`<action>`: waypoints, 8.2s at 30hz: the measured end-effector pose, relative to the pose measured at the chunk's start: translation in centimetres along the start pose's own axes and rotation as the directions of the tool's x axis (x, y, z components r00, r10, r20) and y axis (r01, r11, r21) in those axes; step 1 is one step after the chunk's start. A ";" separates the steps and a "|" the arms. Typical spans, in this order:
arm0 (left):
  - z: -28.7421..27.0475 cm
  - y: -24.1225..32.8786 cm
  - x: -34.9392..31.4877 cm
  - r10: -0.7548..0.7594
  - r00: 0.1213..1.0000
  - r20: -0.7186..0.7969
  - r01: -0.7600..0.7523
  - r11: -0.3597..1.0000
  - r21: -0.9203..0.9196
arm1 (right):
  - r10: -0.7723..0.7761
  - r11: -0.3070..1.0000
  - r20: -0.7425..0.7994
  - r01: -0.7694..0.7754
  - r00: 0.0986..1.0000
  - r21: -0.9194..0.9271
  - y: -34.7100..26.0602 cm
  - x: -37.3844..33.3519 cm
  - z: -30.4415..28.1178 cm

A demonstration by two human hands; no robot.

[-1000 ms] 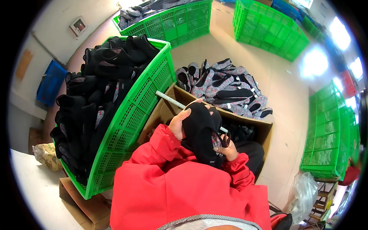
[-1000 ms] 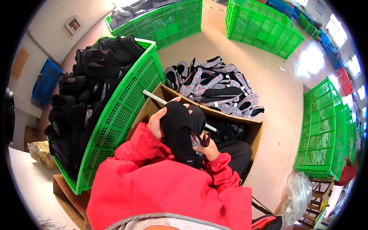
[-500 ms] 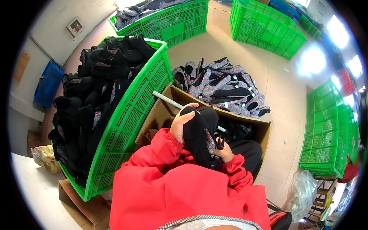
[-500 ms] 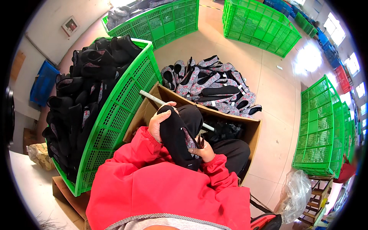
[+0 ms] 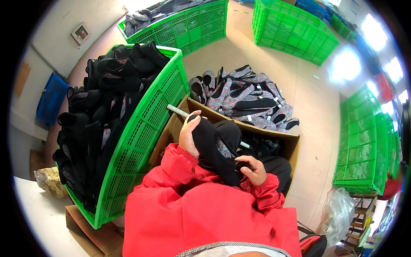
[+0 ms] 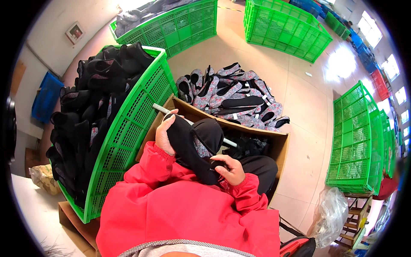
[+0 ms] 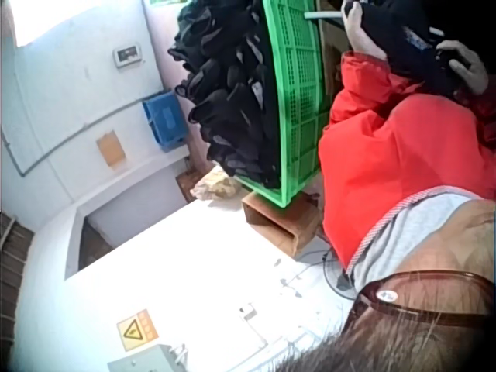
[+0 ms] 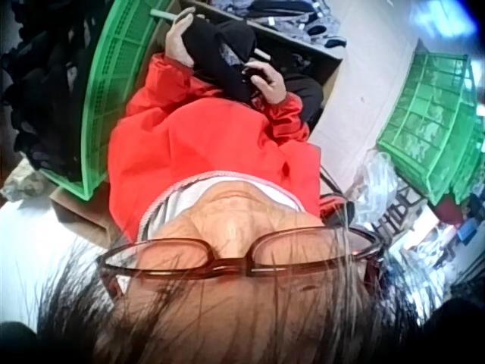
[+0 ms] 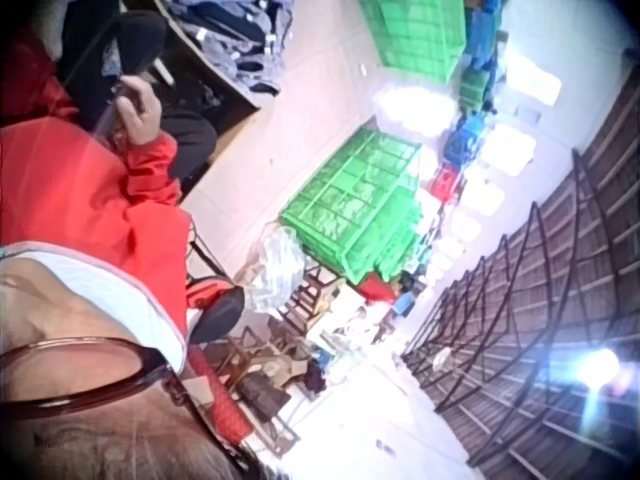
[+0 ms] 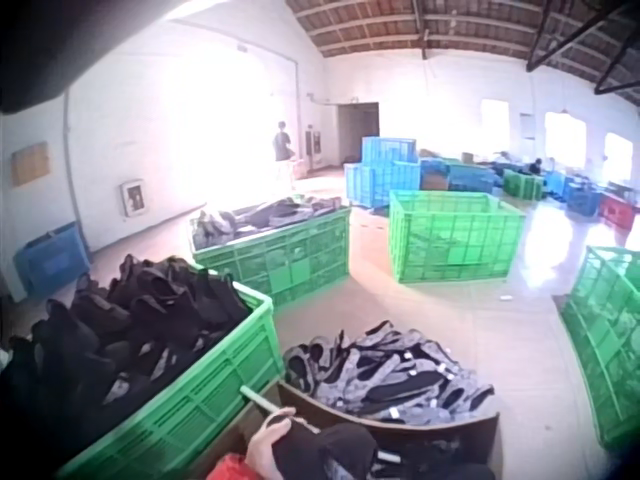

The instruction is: The person sits on the floor and sews a black slipper using a needle and thread. They pull the thread through the fabric repeatedly, then place the finished slipper into a green crate. The person then picks up another slipper from a cardboard box and begins sewing it.

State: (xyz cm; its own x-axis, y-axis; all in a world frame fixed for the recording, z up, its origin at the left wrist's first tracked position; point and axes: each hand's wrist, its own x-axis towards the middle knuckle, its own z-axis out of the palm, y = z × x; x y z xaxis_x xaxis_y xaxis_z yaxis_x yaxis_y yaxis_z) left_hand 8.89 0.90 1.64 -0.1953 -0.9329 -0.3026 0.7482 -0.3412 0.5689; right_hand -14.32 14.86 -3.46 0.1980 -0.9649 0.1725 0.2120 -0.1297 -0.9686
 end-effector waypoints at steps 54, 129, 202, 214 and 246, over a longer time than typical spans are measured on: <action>-0.1 -3.6 -0.9 0.147 0.984 -0.104 -0.121 0.968 0.218 | 0.088 0.977 -0.639 0.060 0.765 0.206 1.9 -1.1 -0.6; 28.2 13.1 4.0 0.192 0.492 0.850 -0.558 -0.680 0.476 | -0.073 0.997 -0.272 0.062 0.960 -0.047 1.1 -2.9 1.4; 5.5 -3.5 -3.3 -0.951 0.122 0.284 -0.923 -0.004 0.385 | -0.055 0.995 -0.252 0.031 0.966 -0.100 1.2 -2.6 1.5; 23.1 10.3 -0.4 0.102 0.034 0.994 -0.704 -0.704 0.096 | -0.082 0.995 -0.397 0.052 0.914 -0.085 2.5 -3.3 1.7; 1.7 -5.7 -4.1 -0.894 0.158 0.419 -0.909 0.034 0.415 | -0.093 0.987 -0.184 0.067 0.979 -0.147 1.3 -2.7 0.6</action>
State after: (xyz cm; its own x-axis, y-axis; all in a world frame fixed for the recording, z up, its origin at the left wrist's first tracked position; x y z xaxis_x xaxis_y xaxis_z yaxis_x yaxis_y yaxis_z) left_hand 4.34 6.48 0.94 -0.9655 0.1097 -0.2364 -0.0602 0.7887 0.6119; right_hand -13.96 17.42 -5.04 -0.0020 -0.9740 0.2264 0.0821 -0.2258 -0.9707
